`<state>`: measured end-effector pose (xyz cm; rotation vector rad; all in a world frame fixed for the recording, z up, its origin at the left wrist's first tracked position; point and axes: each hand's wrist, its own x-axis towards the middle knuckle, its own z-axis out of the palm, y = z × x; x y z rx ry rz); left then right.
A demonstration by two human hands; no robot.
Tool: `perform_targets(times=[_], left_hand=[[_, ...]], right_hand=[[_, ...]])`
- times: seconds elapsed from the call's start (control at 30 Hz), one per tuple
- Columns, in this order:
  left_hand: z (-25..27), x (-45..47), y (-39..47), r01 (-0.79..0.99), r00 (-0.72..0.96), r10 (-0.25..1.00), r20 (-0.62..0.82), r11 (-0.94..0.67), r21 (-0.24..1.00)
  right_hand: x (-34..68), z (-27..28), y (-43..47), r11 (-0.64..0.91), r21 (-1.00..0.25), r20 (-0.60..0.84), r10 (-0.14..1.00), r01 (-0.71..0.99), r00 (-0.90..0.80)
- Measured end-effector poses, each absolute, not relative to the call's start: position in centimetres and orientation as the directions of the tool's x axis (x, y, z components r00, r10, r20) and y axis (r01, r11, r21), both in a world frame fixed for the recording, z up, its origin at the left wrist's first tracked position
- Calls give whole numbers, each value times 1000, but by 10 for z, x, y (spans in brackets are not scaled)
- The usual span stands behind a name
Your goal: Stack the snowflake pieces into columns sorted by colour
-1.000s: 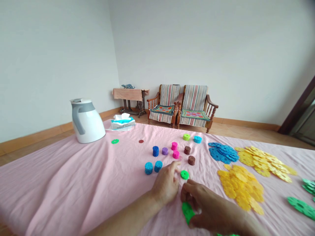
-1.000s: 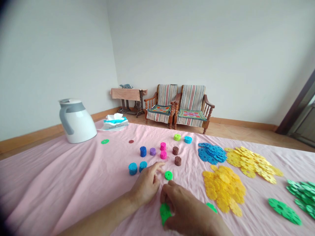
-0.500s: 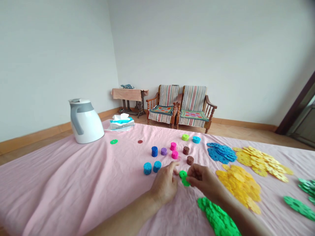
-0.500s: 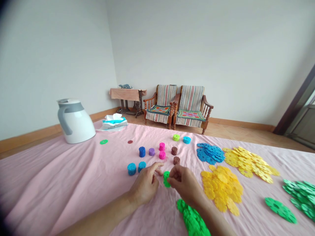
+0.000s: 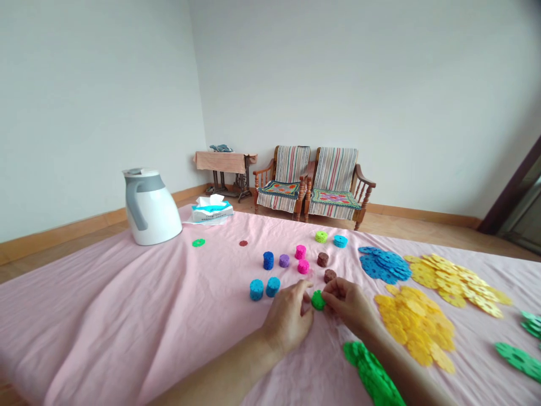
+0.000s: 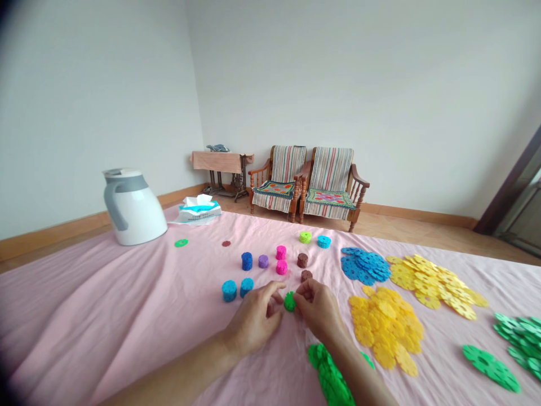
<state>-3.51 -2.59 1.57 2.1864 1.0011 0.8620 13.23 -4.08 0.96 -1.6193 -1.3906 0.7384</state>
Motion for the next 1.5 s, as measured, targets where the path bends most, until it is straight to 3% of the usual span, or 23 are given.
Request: perform_targets(times=[0.73, 1.1, 1.27, 1.5], left_hand=[[15, -34, -24, 422, 509, 799, 320, -556, 716], [10, -30, -20, 423, 483, 810, 332, -548, 721], [11, -30, -20, 440, 489, 808, 328, -553, 707], [16, -32, -22, 496, 467, 810, 355, -572, 653]], right_hand=[[138, 7, -42, -18, -861, 109, 969, 509, 220], [128, 17, -55, -8, -724, 162, 970, 689, 183], [136, 25, -58, -20, -715, 94, 988, 699, 124], [171, 62, -95, 21, -469, -174, 978, 883, -116]])
